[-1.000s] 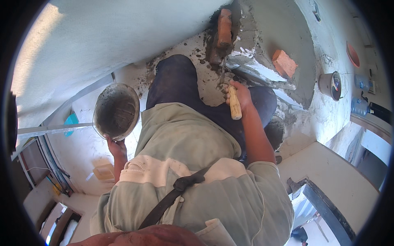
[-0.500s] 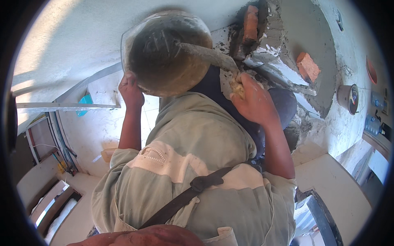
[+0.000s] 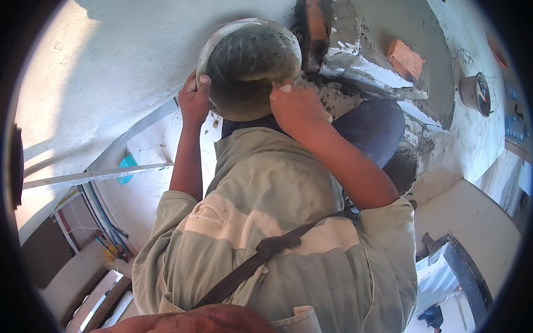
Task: The person applies mortar to a masonry surface using a trowel and places bricks into the mortar, pressing them down by hand.
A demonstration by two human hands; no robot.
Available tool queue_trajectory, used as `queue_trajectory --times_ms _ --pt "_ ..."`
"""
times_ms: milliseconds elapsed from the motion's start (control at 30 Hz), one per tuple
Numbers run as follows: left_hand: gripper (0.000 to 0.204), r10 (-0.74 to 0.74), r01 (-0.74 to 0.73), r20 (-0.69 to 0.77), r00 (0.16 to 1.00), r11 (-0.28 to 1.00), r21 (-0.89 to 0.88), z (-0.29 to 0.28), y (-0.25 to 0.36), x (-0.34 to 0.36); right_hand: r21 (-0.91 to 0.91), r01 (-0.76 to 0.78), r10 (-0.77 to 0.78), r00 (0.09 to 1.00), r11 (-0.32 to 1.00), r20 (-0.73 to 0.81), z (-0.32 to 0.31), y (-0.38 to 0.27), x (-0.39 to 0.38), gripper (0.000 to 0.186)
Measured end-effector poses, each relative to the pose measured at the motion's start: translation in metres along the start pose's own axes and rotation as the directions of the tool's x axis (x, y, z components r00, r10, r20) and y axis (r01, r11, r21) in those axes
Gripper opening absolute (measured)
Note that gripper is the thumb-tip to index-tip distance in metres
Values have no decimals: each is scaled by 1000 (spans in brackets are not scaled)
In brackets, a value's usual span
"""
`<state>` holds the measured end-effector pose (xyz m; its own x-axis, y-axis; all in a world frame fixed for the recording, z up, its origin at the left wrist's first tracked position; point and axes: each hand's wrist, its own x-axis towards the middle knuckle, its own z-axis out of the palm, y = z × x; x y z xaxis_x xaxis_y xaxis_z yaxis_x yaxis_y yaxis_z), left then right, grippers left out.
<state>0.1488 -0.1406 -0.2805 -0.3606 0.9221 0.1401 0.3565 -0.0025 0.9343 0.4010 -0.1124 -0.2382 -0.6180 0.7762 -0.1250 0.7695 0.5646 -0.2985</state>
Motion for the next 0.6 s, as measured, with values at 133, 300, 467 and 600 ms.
queue_trajectory --times_ms 133,300,467,600 --pt "49 143 -159 136 980 981 115 15 8 13 -99 -124 101 972 987 -212 34 -5 12 18" --pt "48 4 -15 103 995 994 105 6 4 26 -25 65 -65 998 998 -6 40 11 -15 24" --pt "45 164 -188 132 978 962 197 36 17 10 -53 -300 286 940 952 -185 35 14 17 31" --pt "44 246 -263 115 963 949 172 47 21 -2 63 -342 347 933 938 -99 80 5 -7 28"
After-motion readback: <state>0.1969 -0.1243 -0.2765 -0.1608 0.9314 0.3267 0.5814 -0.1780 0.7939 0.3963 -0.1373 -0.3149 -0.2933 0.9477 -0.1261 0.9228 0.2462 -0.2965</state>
